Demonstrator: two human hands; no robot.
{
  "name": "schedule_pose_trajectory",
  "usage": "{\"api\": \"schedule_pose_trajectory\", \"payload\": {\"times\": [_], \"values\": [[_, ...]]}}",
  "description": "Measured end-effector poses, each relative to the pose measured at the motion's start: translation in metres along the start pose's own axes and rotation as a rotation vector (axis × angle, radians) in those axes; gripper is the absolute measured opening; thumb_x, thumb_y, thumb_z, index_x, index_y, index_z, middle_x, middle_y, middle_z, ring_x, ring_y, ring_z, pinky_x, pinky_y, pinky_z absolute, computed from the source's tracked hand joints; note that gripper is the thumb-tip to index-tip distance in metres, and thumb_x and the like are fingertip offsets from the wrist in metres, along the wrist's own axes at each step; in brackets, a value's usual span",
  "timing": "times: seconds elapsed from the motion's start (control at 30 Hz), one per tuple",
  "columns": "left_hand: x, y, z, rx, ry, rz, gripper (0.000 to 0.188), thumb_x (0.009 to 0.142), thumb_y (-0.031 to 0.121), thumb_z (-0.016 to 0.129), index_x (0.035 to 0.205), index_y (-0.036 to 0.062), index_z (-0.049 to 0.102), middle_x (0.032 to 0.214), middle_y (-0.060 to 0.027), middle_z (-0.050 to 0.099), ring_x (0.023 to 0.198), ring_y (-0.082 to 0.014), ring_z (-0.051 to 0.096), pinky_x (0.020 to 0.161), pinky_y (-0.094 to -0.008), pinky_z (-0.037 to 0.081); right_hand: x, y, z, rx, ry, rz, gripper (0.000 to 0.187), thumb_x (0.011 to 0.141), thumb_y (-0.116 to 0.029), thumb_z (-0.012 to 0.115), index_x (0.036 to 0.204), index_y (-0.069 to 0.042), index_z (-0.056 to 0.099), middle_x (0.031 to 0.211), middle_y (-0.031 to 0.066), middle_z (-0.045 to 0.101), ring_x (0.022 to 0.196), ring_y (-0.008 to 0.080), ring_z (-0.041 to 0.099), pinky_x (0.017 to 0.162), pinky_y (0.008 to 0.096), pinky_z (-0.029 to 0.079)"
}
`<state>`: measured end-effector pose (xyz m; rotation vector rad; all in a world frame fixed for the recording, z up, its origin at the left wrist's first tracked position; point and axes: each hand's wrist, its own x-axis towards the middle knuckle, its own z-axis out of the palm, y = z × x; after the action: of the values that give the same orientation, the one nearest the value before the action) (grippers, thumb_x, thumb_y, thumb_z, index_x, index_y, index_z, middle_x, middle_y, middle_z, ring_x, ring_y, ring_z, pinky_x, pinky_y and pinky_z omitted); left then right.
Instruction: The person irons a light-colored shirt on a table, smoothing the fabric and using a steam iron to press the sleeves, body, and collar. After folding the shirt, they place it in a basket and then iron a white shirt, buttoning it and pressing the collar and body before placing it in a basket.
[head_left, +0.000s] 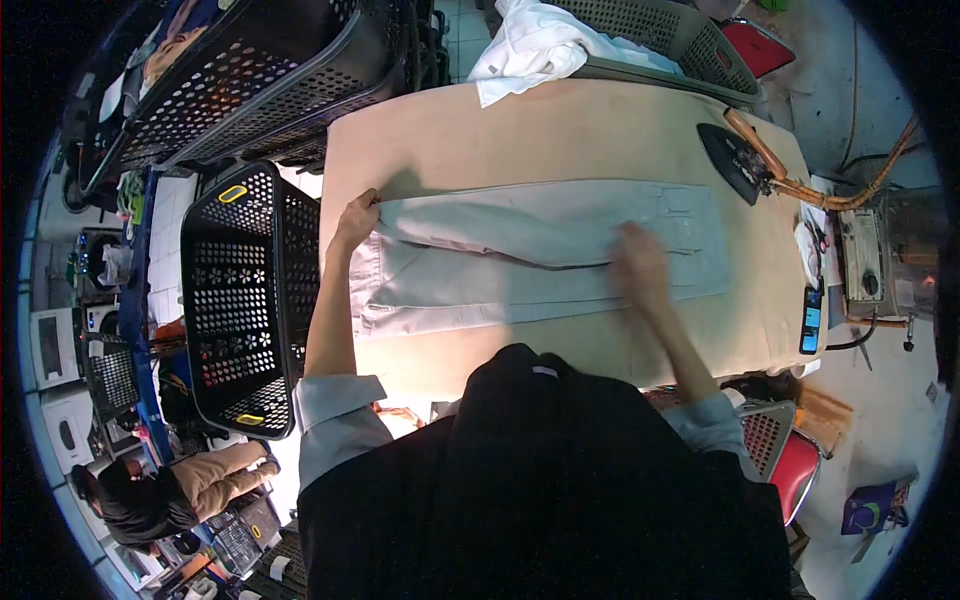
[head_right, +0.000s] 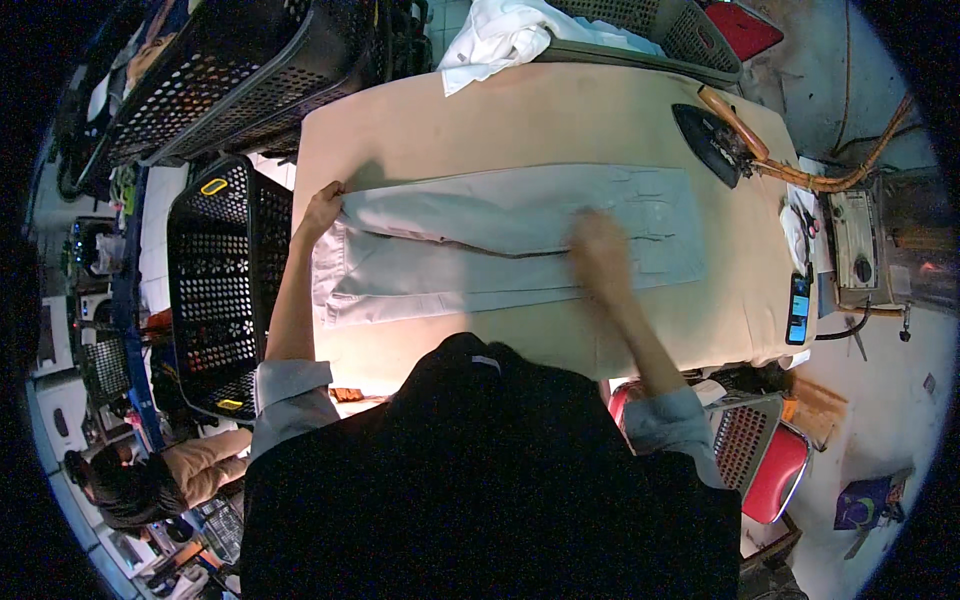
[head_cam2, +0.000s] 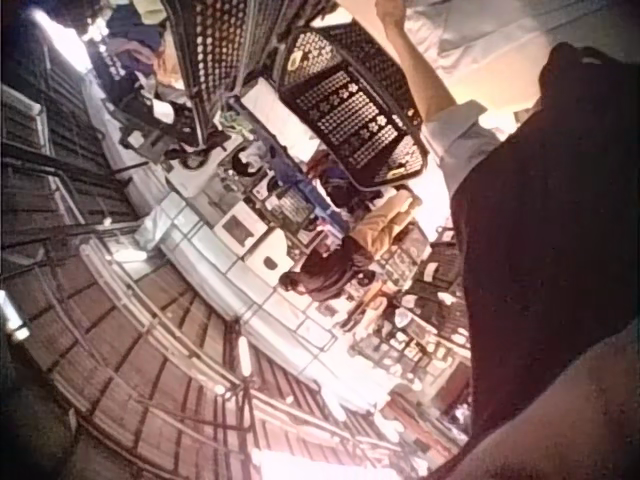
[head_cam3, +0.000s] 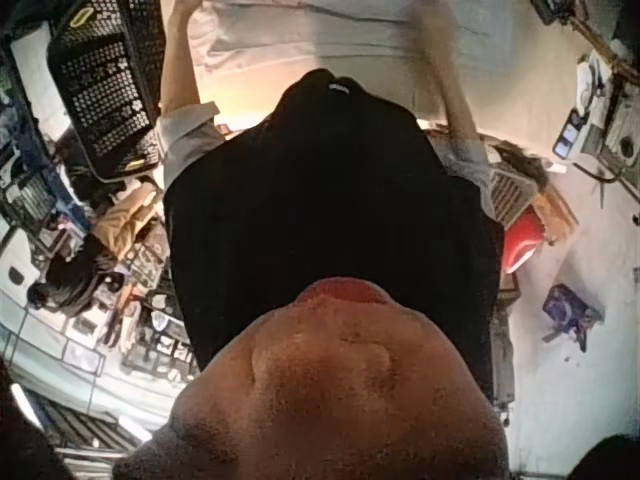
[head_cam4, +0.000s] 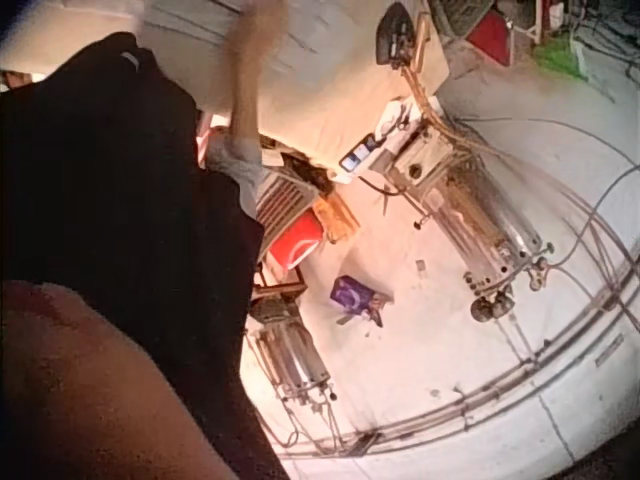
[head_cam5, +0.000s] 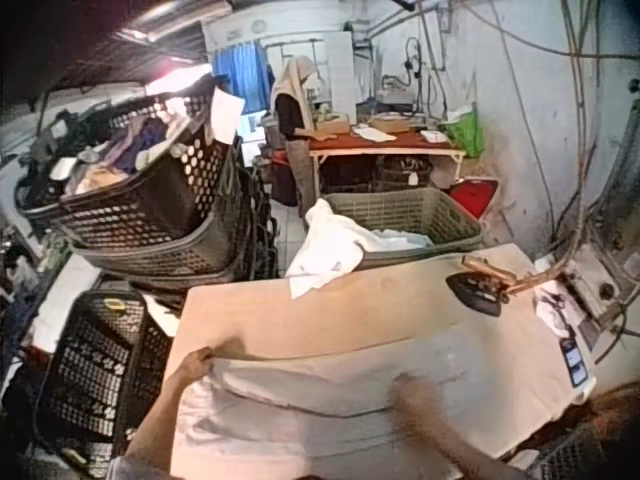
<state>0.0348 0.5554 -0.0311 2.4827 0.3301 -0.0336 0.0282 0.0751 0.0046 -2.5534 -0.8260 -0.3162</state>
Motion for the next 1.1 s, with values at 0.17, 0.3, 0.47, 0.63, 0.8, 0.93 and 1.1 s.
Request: {"api": "schedule_pose_trajectory", "payload": {"times": [0.17,0.3,0.47,0.63,0.8,0.93,1.1], "values": [[0.004,-0.006,-0.002,-0.072,-0.095,-0.033,0.027,0.074,0.012,0.039,0.092,0.0006,0.056,0.082,-0.0167,0.058,0.079,-0.0265,0.056,0.073,-0.0334,0.043,0.032,-0.075,0.05,-0.104,-0.125,-0.414,0.045,0.079,-0.015,0.046,0.124,-0.018,0.038,0.112,0.0121,0.044,0.091,0.0252,0.05,0.072,0.0395,0.039],[0.0,0.003,-0.011,-0.131,-0.172,-0.094,0.028,0.076,0.015,0.038,0.093,0.0015,0.057,0.086,-0.0188,0.06,0.084,-0.03,0.057,0.076,-0.0351,0.043,0.064,-0.073,0.055,-0.193,-0.219,-0.41,0.055,0.078,-0.008,0.045,0.129,-0.023,0.032,0.112,0.0131,0.043,0.094,0.0258,0.048,0.076,0.0383,0.036],[-0.003,0.005,-0.001,-0.007,-0.066,-0.042,0.027,0.077,0.016,0.038,0.093,0.0022,0.056,0.087,-0.0196,0.06,0.085,-0.0319,0.057,0.076,-0.0365,0.043,0.085,-0.056,0.059,-0.135,-0.043,-0.66,0.05,0.077,-0.011,0.048,0.125,-0.021,0.039,0.11,0.0112,0.045,0.089,0.0236,0.049,0.074,0.0362,0.036],[-0.011,0.015,-0.005,-0.006,-0.026,-0.01,0.024,0.077,0.015,0.04,0.092,0.002,0.054,0.086,-0.0192,0.06,0.081,-0.0354,0.057,0.075,-0.0395,0.045,0.098,-0.055,0.048,0.13,-0.094,-0.529,0.042,0.075,-0.023,0.055,0.116,-0.017,0.049,0.107,0.0088,0.047,0.088,0.0236,0.049,0.073,0.0383,0.037],[-0.025,0.0,-0.004,0.092,0.037,0.207,0.021,0.074,0.011,0.044,0.089,-0.0005,0.052,0.082,-0.0207,0.057,0.079,-0.0343,0.056,0.073,-0.0373,0.044,0.075,-0.062,0.044,0.215,-0.32,-0.579,0.038,0.076,-0.028,0.057,0.111,-0.014,0.052,0.111,0.0111,0.047,0.098,0.0272,0.047,0.082,0.0412,0.036],[-0.034,0.009,-0.008,0.071,-0.008,0.208,0.02,0.075,0.017,0.049,0.084,0.0012,0.056,0.083,-0.0189,0.059,0.082,-0.0358,0.055,0.076,-0.0394,0.044,0.059,-0.06,0.052,0.169,-0.534,-0.589,0.042,0.076,-0.034,0.057,0.112,-0.014,0.051,0.118,0.0127,0.044,0.107,0.0282,0.043,0.086,0.0443,0.035],[-0.044,-0.021,-0.002,0.261,0.072,0.244,0.035,0.076,0.034,0.055,0.084,0.0007,0.057,0.083,-0.0202,0.055,0.08,-0.0366,0.052,0.074,-0.044,0.042,0.071,-0.09,0.071,0.122,-0.309,-0.483,0.054,0.077,-0.041,0.054,0.123,-0.017,0.04,0.129,0.0145,0.035,0.117,0.0284,0.036,0.093,0.0512,0.028]]}}
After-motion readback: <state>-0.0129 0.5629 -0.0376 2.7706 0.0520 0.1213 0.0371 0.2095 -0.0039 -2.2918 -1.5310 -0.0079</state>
